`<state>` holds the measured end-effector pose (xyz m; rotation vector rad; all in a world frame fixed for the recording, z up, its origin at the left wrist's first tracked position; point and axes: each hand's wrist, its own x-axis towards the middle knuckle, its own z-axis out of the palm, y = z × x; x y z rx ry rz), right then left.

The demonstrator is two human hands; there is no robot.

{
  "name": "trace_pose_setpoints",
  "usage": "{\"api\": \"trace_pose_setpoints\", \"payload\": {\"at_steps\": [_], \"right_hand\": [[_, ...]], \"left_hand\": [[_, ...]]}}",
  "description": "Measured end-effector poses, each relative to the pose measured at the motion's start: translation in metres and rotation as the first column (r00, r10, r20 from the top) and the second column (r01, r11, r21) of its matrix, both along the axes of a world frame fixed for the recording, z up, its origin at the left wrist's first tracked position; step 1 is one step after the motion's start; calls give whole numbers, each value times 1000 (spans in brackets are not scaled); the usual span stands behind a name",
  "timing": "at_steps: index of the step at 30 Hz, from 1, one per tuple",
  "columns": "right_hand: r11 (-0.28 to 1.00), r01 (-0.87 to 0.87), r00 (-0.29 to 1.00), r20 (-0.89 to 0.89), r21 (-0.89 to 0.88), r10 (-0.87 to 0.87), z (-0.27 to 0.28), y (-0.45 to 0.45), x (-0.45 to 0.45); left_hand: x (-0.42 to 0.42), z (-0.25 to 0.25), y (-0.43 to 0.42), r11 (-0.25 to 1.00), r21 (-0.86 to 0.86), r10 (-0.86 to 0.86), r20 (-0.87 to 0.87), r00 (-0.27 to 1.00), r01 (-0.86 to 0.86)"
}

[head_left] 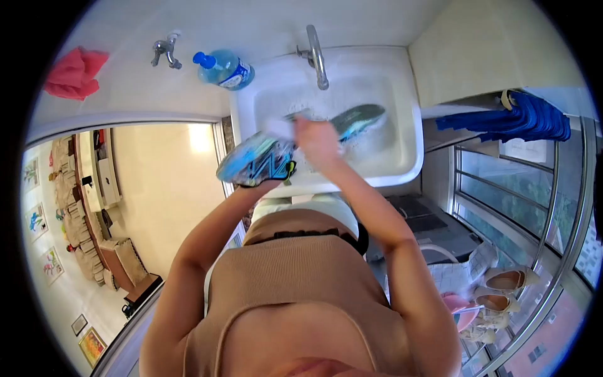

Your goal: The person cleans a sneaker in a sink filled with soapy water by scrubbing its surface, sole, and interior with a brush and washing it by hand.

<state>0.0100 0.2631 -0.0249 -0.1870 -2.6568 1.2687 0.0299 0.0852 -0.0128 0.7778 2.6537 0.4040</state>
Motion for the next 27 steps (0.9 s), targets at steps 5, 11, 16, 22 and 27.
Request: {"api": "trace_pose_setpoints", "payload": {"at_steps": [5,11,16,22,27], "right_hand": [[999,47,992,116,-7,-45,-11,28,-15],[999,-21,999,32,34,20,34,-19,-22],[980,91,970,237,-177,-48,-67,27,1],[995,95,954,285,-13,-87,-127,56,29],[990,97,993,77,-100,-89,-18,22,-4]], "left_hand": [[-7,15,-15,992,36,112,239,965,-125],[-12,20,-7,983,-27,184,269,946,-184],[5,14,-21,964,144,213,96,972,-226],[0,-1,-16,968,82,226,119,967,-237],[1,-12,-11,979,91,183,11,983,-183]]}}
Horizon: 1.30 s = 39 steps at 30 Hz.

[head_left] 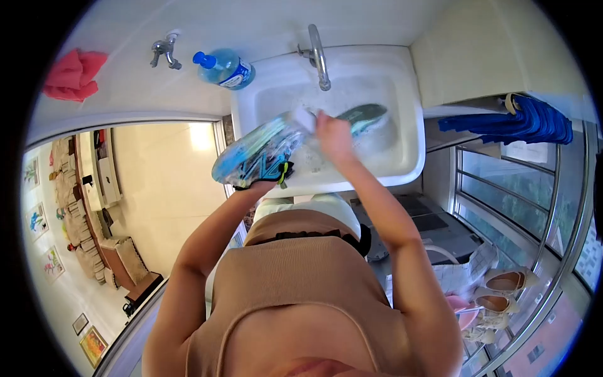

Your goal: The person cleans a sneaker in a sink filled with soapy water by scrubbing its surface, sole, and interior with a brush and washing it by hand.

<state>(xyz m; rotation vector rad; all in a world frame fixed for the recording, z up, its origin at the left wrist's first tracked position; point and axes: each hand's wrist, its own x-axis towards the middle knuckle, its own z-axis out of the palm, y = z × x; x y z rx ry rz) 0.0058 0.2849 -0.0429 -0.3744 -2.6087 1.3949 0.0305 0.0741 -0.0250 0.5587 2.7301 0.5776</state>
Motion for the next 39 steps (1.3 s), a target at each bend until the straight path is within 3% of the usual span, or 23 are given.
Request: {"api": "trace_pose_setpoints", "payload": {"at_steps": [3,4,7,8,11,14,15,17,18,19,20,21,25,26,29,30,33,34,36,39], "right_hand": [[972,-151,976,-132,179,176,51,-42,-7],[956,-130,975,-140,264,172,52,-37,-5],[823,-90,938,-229,561,259,-28,21,-5],[961,-92,996,9,261,93,-3,26,-3],[932,-130,952,-219,339,213,34,-24,2],[883,-104,949,-219,458,225,5,-19,-7],[905,-99,972,-153,413,176,-4,-8,-8],[941,-95,995,10,324,97,-11,17,-2],[772,-143,957,-111,619,267,-14,9,0],[842,-127,962,-142,524,233,-17,-3,-3],[903,-115,968,-157,414,195,15,-27,-4],[951,-100,975,-162,293,152,33,-40,1],[981,-59,990,-118,183,81,-36,5,-5],[987,-35,998,62,159,26,-31,9,-4],[966,-86,983,-140,243,123,23,-32,-2],[981,-51,989,-124,186,75,44,-47,-3],[936,-11,985,-157,351,71,-14,-21,-12],[898,-47,983,-138,437,118,-48,-1,-11],[965,8,979,194,261,-61,-55,22,3],[945,-9,955,282,328,-89,-89,29,25]], "left_hand": [[-19,14,14,998,15,-63,329,942,62],[-22,8,3,969,-145,-156,281,947,203],[-31,11,-3,966,-154,-167,238,957,207],[-31,11,-3,967,-153,-165,229,959,203],[-21,10,4,967,-139,-179,225,958,214],[-23,21,-1,987,-85,-109,287,952,138],[-24,22,-6,993,-53,-83,320,944,105],[-14,17,-4,981,-146,-102,157,982,125],[-13,15,3,975,-177,-114,115,987,133],[-14,12,10,969,-206,-125,67,990,137],[-27,25,15,949,-216,-145,348,926,229],[-29,28,15,958,-160,-151,420,895,237],[-22,26,4,992,-79,-76,269,960,100],[-18,27,2,997,-28,-58,303,951,70],[-26,24,14,954,-150,-225,217,950,260],[-28,16,14,982,4,-182,300,936,190],[-25,20,4,966,-147,-179,219,959,213],[-14,14,0,991,-80,-93,184,979,110],[-6,16,-7,995,-59,-61,204,977,75],[-11,19,-6,996,-46,-56,266,962,71]]}}
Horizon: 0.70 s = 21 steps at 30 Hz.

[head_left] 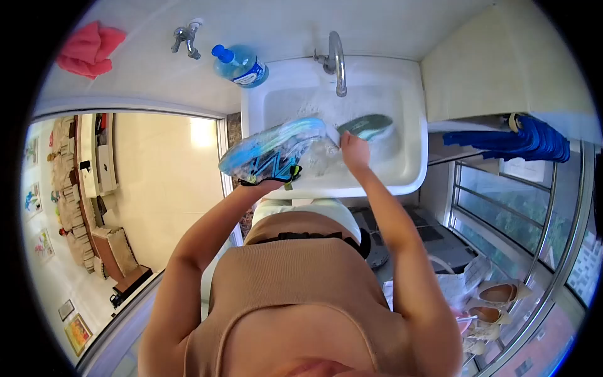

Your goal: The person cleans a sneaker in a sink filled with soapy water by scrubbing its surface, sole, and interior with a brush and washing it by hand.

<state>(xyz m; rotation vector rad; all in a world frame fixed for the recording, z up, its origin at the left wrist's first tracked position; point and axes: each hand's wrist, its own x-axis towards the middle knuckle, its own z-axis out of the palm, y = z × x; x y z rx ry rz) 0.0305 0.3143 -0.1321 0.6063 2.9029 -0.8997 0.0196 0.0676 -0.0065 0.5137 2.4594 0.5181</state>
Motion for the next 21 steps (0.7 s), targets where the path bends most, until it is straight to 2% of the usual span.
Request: {"api": "trace_pose_setpoints", "payload": {"at_steps": [1,2,4,5,6,8,9,12,13,16,17,18,19,20,21], "right_hand": [[993,63,996,-63,-100,-70,-11,0,-2],[989,4,989,-146,-150,-26,-1,-4,0],[966,-102,944,-328,-236,20,52,-16,-11],[978,-207,904,-388,-34,178,68,-34,-20],[939,-299,846,-407,172,344,83,-53,-26],[942,-324,819,-472,88,326,134,-73,-29],[941,-335,803,-510,46,310,147,-78,-31],[902,-387,844,-319,193,431,86,-26,-34],[950,-307,920,-239,51,310,86,-18,-33],[902,-420,740,-537,100,404,120,-73,-23],[928,-370,777,-536,36,331,136,-87,-25],[927,-373,787,-515,42,340,135,-84,-25],[926,-375,793,-500,47,347,130,-76,-25],[925,-376,800,-485,53,353,122,-66,-26],[908,-406,827,-382,102,412,113,-47,-26]], "left_hand": [[-3,1,0,1000,8,8,37,999,-8],[-7,2,0,996,57,59,159,985,-69],[-15,11,7,997,24,64,285,956,-73],[-18,26,18,974,-137,-158,161,974,180],[-18,18,19,988,-68,-125,196,973,141],[-22,-3,24,997,65,-53,263,963,37],[-19,-4,21,989,40,-145,34,989,144],[-21,22,20,944,-216,-205,211,956,250],[-20,13,19,949,-210,-177,258,950,234],[-12,-15,23,971,-83,-196,255,947,223],[-12,-20,19,988,126,-122,324,938,85],[-12,-24,15,946,319,-82,414,907,-60],[-10,-27,10,988,117,-125,240,963,99],[-12,-8,11,970,-118,-206,75,976,214],[-15,1,11,960,-124,-234,135,963,250]]}}
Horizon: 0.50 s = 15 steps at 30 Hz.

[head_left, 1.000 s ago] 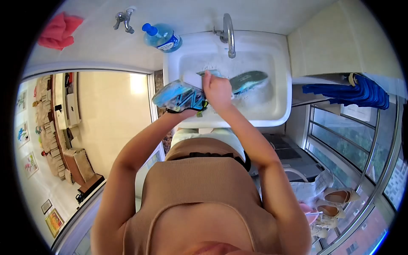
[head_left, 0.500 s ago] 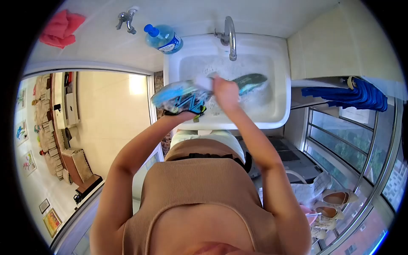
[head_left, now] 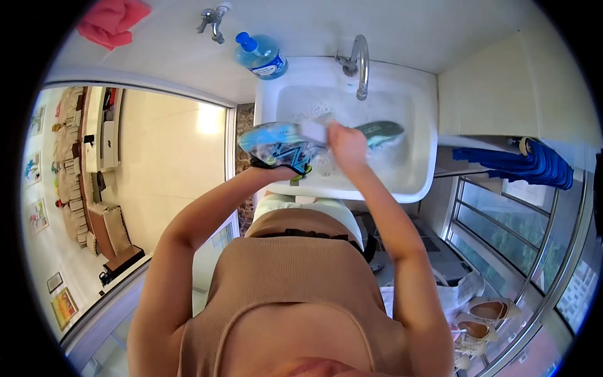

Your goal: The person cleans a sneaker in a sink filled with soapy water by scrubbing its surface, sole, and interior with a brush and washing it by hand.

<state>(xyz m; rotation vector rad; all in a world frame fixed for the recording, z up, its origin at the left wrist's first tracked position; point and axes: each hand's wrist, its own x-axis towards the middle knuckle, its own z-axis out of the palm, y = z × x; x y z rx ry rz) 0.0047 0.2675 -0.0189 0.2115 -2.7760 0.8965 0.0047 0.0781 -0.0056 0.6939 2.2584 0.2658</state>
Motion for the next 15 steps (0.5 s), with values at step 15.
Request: {"api": "trace_pose_setpoints", "payload": {"at_steps": [15], "right_hand": [[994,22,1000,-10,-107,-23,32,-35,-7]], "left_hand": [[-12,-27,4,935,243,167,339,926,-257]]}}
